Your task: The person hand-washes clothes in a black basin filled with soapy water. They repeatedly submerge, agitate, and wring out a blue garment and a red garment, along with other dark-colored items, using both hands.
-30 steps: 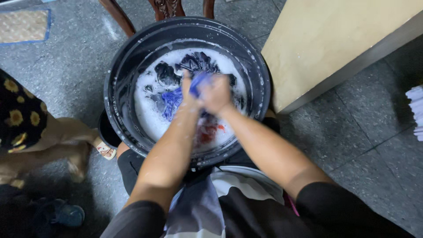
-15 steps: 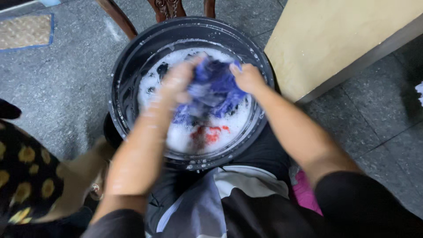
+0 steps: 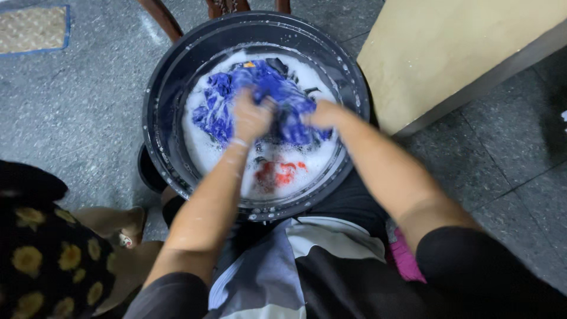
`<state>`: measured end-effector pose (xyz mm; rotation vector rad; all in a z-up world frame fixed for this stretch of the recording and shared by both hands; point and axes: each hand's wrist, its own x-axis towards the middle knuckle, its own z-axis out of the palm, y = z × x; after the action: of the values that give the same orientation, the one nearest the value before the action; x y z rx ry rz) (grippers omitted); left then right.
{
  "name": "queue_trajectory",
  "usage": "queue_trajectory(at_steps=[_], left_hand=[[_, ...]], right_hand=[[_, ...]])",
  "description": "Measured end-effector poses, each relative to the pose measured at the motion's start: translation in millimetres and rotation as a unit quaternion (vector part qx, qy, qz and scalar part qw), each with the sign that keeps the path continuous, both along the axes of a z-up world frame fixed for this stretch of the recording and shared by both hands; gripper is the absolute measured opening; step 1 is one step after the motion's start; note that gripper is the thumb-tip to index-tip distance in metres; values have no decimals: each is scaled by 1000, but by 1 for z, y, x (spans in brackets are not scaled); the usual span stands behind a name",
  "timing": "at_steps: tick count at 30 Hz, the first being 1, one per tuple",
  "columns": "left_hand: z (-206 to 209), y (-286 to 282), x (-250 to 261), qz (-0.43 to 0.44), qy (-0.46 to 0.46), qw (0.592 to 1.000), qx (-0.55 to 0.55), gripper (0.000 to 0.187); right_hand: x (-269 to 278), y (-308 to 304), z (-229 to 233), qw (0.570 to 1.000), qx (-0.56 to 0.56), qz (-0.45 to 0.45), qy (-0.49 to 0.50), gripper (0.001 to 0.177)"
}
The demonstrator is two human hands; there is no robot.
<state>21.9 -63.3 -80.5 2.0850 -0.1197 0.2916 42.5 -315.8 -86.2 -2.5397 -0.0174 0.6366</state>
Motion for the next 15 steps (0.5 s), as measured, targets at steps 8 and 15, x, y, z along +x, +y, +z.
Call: queue_trajectory(at_steps=[8, 15], left_hand=[[13, -39, -28, -189, 41, 981, 2, 75], [0, -15, 3, -160, 103, 949, -251, 30]], right_hand=[[-17, 16, 112, 953, 171, 96, -232, 30], [-6, -25, 182, 966, 146, 54, -207, 21]])
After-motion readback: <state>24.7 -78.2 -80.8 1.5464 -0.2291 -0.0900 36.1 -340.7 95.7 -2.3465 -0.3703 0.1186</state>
